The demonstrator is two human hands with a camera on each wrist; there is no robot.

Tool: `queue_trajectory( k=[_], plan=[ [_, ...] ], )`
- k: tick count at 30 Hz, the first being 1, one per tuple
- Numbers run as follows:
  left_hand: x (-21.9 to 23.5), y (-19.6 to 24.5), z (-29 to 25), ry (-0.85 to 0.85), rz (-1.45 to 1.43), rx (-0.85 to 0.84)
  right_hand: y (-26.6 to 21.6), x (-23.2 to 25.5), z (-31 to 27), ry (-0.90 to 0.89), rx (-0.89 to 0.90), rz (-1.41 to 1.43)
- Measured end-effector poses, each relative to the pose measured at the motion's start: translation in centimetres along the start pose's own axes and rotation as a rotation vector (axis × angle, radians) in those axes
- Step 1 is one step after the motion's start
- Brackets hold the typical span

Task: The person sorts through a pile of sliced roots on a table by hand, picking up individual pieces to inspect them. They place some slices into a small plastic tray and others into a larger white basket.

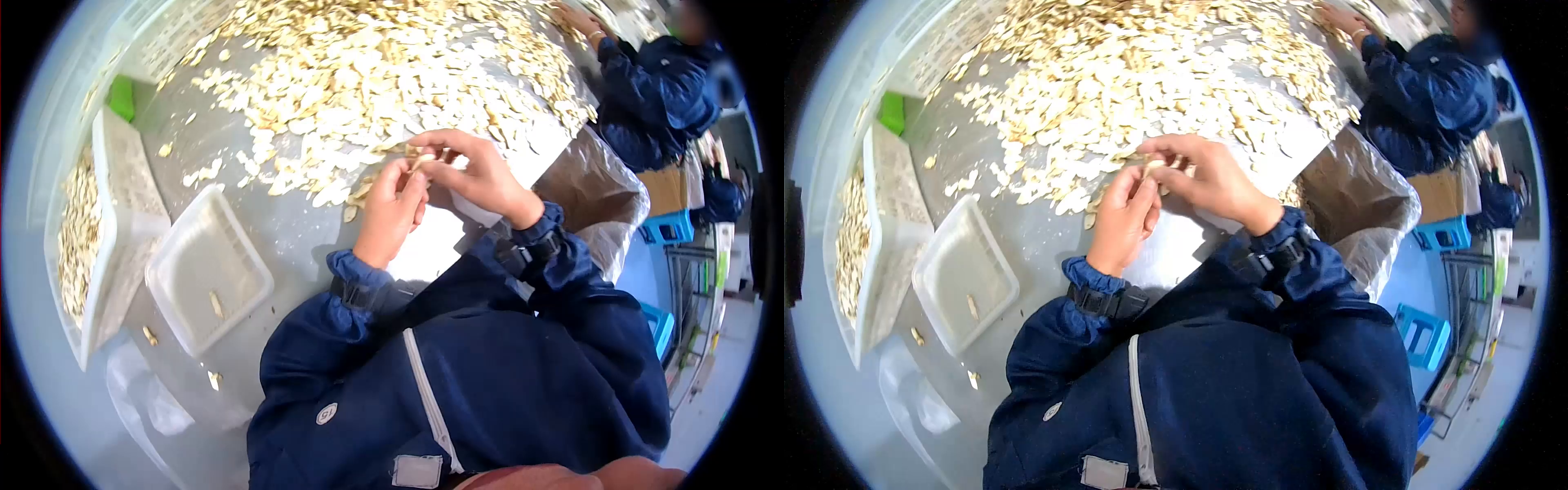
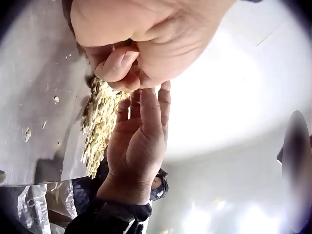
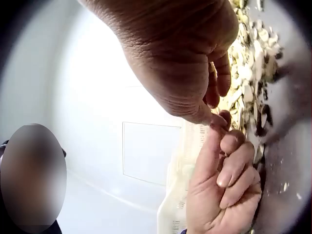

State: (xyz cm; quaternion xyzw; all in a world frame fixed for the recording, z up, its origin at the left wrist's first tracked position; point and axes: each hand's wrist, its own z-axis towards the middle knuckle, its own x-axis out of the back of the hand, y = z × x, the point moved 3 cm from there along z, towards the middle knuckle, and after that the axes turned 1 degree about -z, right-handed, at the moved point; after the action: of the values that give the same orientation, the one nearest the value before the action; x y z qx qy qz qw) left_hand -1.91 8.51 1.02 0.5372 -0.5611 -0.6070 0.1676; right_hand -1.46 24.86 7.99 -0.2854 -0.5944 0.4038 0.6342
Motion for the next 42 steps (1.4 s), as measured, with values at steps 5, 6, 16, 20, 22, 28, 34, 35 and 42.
queue_trajectory(
  k=[5,6,16,20,22,28,34,35,42],
  plan=[
    [-0.4,0.6,-0.2,0.108,0.319,-0.190,1.0,-3.3,-0.7,0.005,-0.233,0.225],
    [-0.1,0.0,0.1,0.112,0.384,-0.238,1.3,-3.9,-0.8,0.014,-0.221,0.295],
    [0.4,0.0,-0.2,0.187,0.437,-0.407,0.3,-2.9,-1.2,-0.006,-0.171,0.254],
    [0.1,0.6,-0.5,0.222,0.495,-0.453,0.4,-3.3,-1.4,-0.007,-0.097,0.098],
    [0.0,0.8,-0.6,0.226,0.519,-0.473,0.3,-3.4,-1.4,-0.020,-0.088,0.081],
    [0.3,1.0,-0.8,0.309,0.377,-0.377,-0.5,-2.6,-1.3,-0.028,-0.167,0.095],
    [0.7,1.1,-0.3,0.243,0.093,-0.320,0.2,-2.4,-1.5,0.071,-0.161,0.117],
    [0.8,1.2,-0.4,0.246,0.092,-0.308,-0.5,-2.1,-1.5,0.039,-0.225,0.108],
    [1.3,0.3,0.0,0.282,0.239,-0.402,0.2,-2.7,-2.0,0.048,-0.166,0.138]
  ],
)
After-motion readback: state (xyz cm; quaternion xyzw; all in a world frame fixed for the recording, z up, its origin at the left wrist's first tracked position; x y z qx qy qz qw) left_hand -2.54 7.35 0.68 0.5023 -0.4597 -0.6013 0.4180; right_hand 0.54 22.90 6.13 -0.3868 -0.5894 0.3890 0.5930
